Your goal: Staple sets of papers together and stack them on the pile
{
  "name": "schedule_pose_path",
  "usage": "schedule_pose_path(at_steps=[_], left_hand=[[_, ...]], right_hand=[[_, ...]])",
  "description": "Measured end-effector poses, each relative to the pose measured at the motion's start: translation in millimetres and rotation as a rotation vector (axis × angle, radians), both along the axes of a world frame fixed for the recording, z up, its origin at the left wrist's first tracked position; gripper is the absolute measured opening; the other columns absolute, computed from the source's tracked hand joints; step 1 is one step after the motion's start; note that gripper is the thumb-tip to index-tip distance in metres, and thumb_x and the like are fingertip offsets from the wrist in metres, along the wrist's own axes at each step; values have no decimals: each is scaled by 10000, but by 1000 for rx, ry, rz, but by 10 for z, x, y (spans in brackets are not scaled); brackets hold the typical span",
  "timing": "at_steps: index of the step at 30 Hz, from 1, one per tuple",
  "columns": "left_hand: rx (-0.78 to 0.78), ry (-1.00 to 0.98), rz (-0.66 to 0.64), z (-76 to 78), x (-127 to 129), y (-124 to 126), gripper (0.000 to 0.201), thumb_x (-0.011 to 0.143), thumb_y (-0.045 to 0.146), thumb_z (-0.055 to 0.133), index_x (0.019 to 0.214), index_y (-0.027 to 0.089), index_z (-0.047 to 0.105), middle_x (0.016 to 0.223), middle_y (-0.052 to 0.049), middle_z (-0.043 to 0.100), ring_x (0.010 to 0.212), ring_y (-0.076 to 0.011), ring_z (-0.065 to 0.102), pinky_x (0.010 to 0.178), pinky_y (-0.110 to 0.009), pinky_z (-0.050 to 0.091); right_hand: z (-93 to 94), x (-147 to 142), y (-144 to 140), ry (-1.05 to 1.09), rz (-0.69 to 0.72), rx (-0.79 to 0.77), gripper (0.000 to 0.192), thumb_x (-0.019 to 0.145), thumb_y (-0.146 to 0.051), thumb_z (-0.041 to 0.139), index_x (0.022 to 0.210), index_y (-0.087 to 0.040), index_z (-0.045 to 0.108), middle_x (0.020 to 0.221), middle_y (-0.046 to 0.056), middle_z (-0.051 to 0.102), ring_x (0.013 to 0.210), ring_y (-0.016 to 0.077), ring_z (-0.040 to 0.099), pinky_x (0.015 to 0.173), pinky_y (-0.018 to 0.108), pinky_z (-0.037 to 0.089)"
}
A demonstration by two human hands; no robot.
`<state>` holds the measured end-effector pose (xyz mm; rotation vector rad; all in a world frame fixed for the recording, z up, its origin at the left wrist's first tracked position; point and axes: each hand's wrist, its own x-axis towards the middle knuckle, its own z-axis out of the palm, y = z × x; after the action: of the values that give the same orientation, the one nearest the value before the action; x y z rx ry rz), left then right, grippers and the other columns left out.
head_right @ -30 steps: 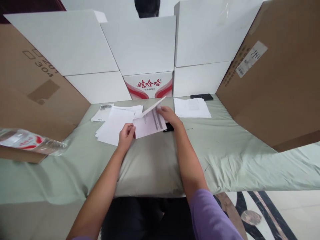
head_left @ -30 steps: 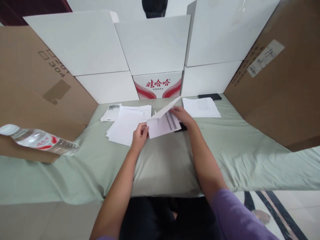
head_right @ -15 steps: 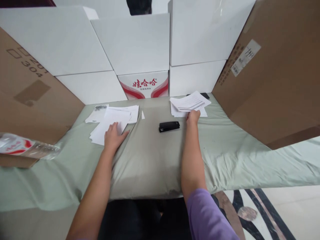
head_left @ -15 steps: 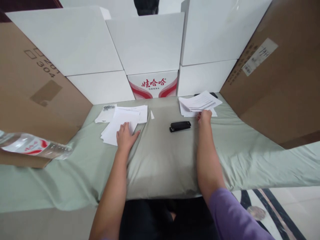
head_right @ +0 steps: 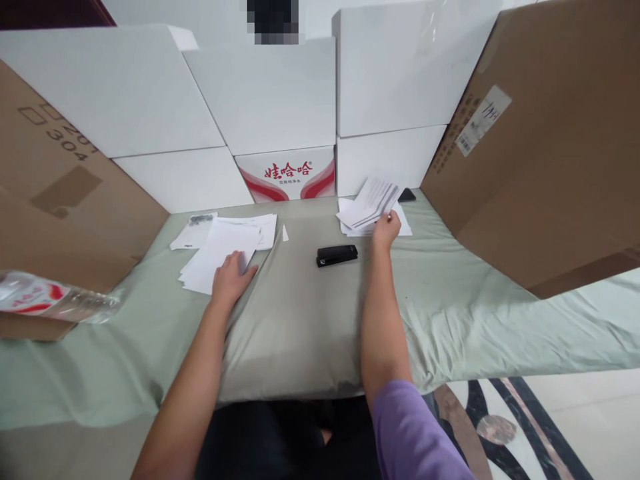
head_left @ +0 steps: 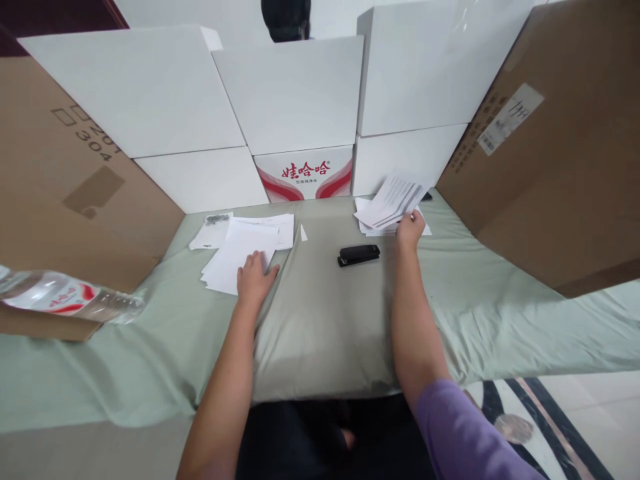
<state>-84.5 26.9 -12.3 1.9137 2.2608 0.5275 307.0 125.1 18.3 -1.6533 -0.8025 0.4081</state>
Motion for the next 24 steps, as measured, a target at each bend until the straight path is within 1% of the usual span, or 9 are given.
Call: schedule_pose_path(at_steps=[2, 4, 6, 8, 10, 12, 14, 18, 24], left_hand=[[-8, 7, -2, -10, 1, 3, 622, 902, 451, 508, 1454, 176, 423, 1575, -156, 387, 1471, -310, 322, 1179, -538, 276], [-16, 19, 4, -17, 2, 7, 620, 906, 449, 506, 1454, 172, 425, 1580, -147, 383, 1478, -299, 310, 1186, -531, 270], [-17, 28, 9, -22, 2, 9, 616, 908, 453, 504, 1450, 170, 433, 1579, -142, 387, 1474, -288, 319, 1190, -525, 269], [-17, 29, 8, -25, -1, 9, 614, 911, 462, 500, 1448, 171, 438, 1580, -137, 386, 1471, -282, 326, 1193, -527, 267], [-26, 27, 4, -27, -4, 7, 612, 913, 466, 495, 1448, 173, 442, 1587, -130, 377, 1480, -283, 311, 1196, -536, 260], [-39, 23, 1, -27, -7, 5, 607, 915, 464, 491, 1446, 175, 446, 1596, -124, 364, 1490, -283, 291, 1200, -542, 252], [-45, 23, 1, -24, -6, 5, 602, 917, 460, 489, 1444, 172, 450, 1602, -122, 354, 1494, -283, 283, 1201, -548, 247], [-56, 28, 1, -17, -2, 4, 595, 918, 450, 491, 1437, 161, 459, 1604, -125, 348, 1496, -288, 278, 1198, -554, 251], [-51, 26, -5, -29, -9, 6, 586, 920, 453, 484, 1433, 169, 464, 1606, -127, 344, 1494, -289, 282, 1194, -562, 252]], right_hand=[[42, 46, 6, -112, -123, 119, 305, 920, -283, 379, 994, -151, 643, 975, 116, 666, 958, 212, 629, 820, 335, 522], [87, 116, 30, -196, -211, 283, 383, 944, -285, 355, 1122, -130, 656, 1156, 162, 659, 1149, 251, 602, 986, 407, 483], [115, 206, 59, -260, -219, 418, 446, 970, -316, 330, 1227, -137, 647, 1256, 161, 633, 1226, 264, 584, 1038, 442, 469], [96, 297, 80, -337, -138, 479, 460, 984, -341, 330, 1262, -164, 651, 1280, 137, 635, 1220, 257, 603, 1023, 453, 496], [9, 369, 87, -416, -2, 443, 431, 974, -327, 374, 1240, -172, 676, 1256, 123, 665, 1194, 243, 626, 1024, 449, 504], [-136, 408, 81, -475, 131, 348, 389, 940, -268, 434, 1189, -152, 709, 1227, 133, 694, 1191, 237, 633, 1065, 438, 475], [-301, 411, 72, -503, 214, 237, 376, 897, -198, 460, 1152, -133, 729, 1235, 149, 695, 1213, 239, 625, 1106, 433, 437], [-525, 351, 79, -534, 283, 70, 398, 859, -135, 460, 1146, -144, 734, 1311, 148, 655, 1270, 249, 590, 1149, 483, 377], [-584, 298, 115, -552, 296, -47, 405, 864, -131, 464, 1174, -144, 724, 1377, 164, 605, 1327, 282, 535, 1183, 559, 270]])
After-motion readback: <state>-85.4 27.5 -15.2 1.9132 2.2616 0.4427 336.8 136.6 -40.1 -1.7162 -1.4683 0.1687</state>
